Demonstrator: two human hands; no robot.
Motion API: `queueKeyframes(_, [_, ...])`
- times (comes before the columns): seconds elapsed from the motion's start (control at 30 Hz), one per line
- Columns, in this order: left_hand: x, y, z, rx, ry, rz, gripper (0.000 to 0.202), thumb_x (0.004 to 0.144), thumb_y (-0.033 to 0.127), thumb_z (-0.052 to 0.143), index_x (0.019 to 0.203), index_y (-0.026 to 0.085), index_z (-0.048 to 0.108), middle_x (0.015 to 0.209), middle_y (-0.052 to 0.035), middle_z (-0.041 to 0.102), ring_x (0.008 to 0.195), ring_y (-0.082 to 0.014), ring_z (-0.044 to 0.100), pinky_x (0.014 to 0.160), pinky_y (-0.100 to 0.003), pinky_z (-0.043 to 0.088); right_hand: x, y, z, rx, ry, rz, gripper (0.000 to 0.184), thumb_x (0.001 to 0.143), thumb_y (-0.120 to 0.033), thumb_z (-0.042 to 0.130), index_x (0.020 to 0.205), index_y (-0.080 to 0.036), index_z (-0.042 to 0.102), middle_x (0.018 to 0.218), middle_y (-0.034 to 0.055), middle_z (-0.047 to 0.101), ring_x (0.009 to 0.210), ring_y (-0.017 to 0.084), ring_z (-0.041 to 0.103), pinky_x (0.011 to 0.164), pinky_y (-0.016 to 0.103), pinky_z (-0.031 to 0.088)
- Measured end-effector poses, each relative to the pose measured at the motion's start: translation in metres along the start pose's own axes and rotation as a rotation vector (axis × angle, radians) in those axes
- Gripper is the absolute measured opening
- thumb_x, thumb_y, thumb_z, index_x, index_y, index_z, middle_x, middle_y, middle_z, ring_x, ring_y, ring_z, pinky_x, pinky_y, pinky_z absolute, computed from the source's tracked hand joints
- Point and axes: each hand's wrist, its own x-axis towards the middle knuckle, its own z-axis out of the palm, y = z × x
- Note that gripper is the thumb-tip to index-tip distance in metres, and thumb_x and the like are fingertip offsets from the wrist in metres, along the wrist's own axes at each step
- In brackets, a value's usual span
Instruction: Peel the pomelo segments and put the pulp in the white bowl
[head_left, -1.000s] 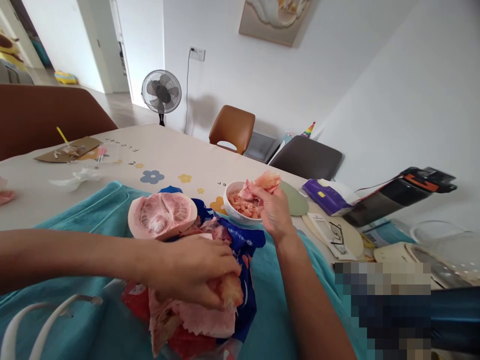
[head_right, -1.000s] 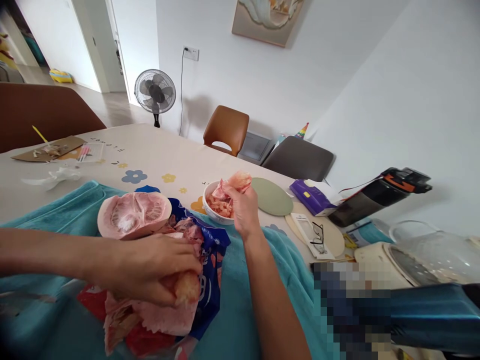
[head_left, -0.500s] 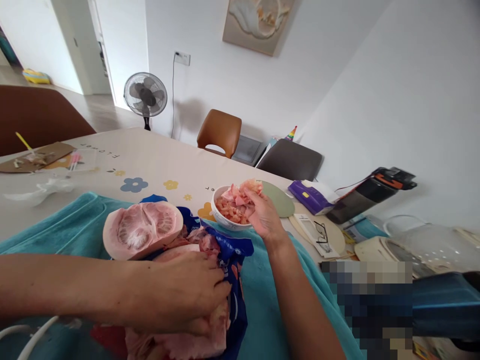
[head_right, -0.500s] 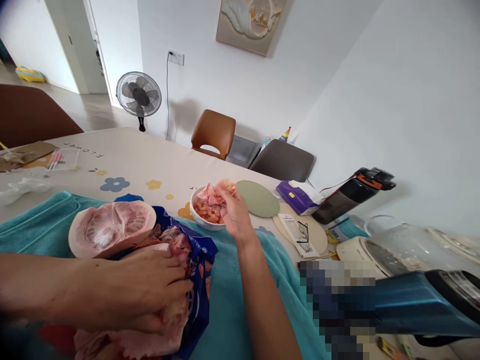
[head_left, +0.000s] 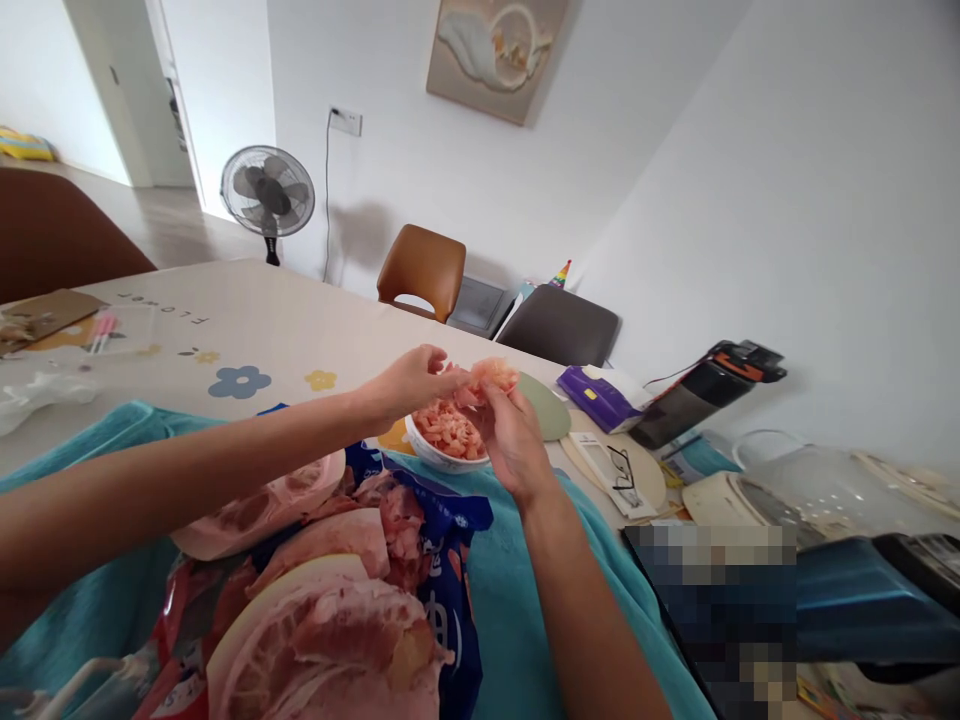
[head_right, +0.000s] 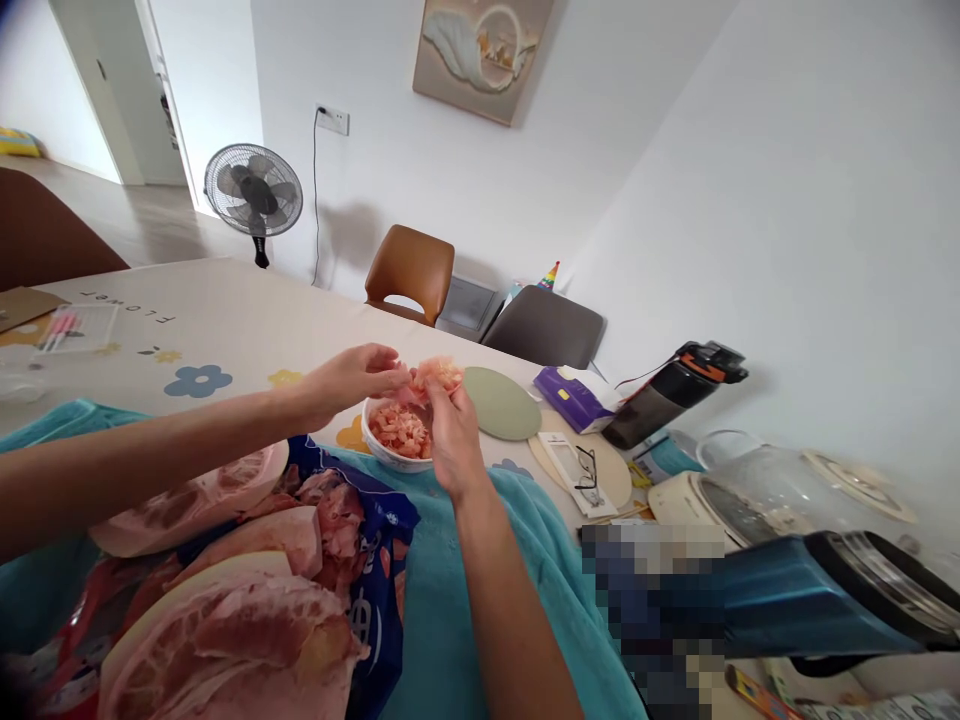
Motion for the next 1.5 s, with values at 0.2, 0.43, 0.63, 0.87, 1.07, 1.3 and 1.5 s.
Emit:
queueKeyframes(0.2, [-0.006, 0.000, 0.023, -0.757, -0.129, -0.269, 0.012, 0.074, 0.016, 0.072, 0.068, 0.009, 0.066, 0.063, -0.0054, 0.063, 0.065, -0.0139, 0.062, 0.074, -0.029, 0.053, -0.003, -0.001, 0.005, -0.033, 0.032, -0.082, 0.026, 0.078, -0.039, 0.069, 0.096, -0.023, 0.065, 0.110, 0.0040, 0.073, 0.106, 0.021, 0.067, 0.089, 0.034, 0.054])
queueKeyframes(0.43, [-0.056, 0.008, 0.032, -0.898, 0.011, -0.305, 0.010, 0.079, 0.012, 0.060, 0.072, 0.009, 0.067, 0.077, -0.0089, 0.067, 0.070, -0.0135, 0.064, 0.068, -0.025, 0.054, -0.006, -0.011, 0.009, 0.052, 0.168, -0.115, 0.023, 0.077, -0.036, 0.068, 0.095, -0.022, 0.066, 0.116, 0.0050, 0.072, 0.109, 0.019, 0.066, 0.091, 0.032, 0.053])
queueKeyframes(0.63, [-0.036, 0.010, 0.041, -0.882, 0.116, -0.363, 0.015, 0.078, 0.012, 0.056, 0.064, 0.012, 0.061, 0.070, -0.0058, 0.063, 0.060, -0.0105, 0.059, 0.063, -0.023, 0.051, -0.007, -0.016, 0.007, 0.072, 0.169, -0.072, 0.019, 0.074, -0.034, 0.071, 0.089, -0.022, 0.069, 0.102, 0.0027, 0.075, 0.100, 0.018, 0.068, 0.087, 0.030, 0.053])
queueKeyframes(0.87, [-0.016, 0.010, 0.050, -1.155, -0.035, -0.247, 0.011, 0.078, 0.009, 0.063, 0.070, 0.014, 0.059, 0.069, -0.0022, 0.062, 0.067, -0.0102, 0.060, 0.076, -0.024, 0.052, -0.003, -0.009, 0.006, 0.050, 0.075, -0.053, 0.013, 0.071, -0.030, 0.072, 0.080, -0.020, 0.071, 0.086, 0.0018, 0.075, 0.093, 0.019, 0.067, 0.090, 0.031, 0.051])
queueKeyframes(1.07, [-0.015, 0.004, 0.048, -1.136, 0.113, -0.191, 0.014, 0.074, 0.006, 0.066, 0.070, 0.014, 0.056, 0.063, 0.0012, 0.061, 0.059, -0.0075, 0.058, 0.071, -0.023, 0.052, -0.005, -0.019, -0.002, -0.150, 0.017, -0.067, 0.025, 0.067, -0.027, 0.075, 0.091, -0.020, 0.071, 0.094, 0.0013, 0.073, 0.091, 0.018, 0.066, 0.083, 0.031, 0.052])
queueKeyframes(1.3, [-0.011, -0.006, 0.054, -1.074, 0.187, -0.177, 0.014, 0.070, 0.007, 0.070, 0.067, 0.013, 0.058, 0.060, -0.0006, 0.064, 0.057, -0.0096, 0.061, 0.069, -0.025, 0.052, 0.003, -0.020, -0.019, -0.472, 0.144, -0.277, 0.033, 0.068, -0.031, 0.075, 0.100, -0.022, 0.070, 0.086, 0.0002, 0.066, 0.077, 0.016, 0.060, 0.063, 0.028, 0.051])
queueKeyframes(1.5, [-0.006, -0.013, 0.056, -1.142, 0.205, -0.124, 0.011, 0.068, 0.007, 0.069, 0.066, 0.012, 0.060, 0.062, -0.0007, 0.064, 0.058, -0.0079, 0.059, 0.069, -0.023, 0.050, 0.005, -0.011, -0.018, -0.684, 0.150, -0.439, 0.023, 0.072, -0.026, 0.071, 0.094, -0.026, 0.072, 0.090, 0.0022, 0.070, 0.080, 0.019, 0.061, 0.078, 0.035, 0.050])
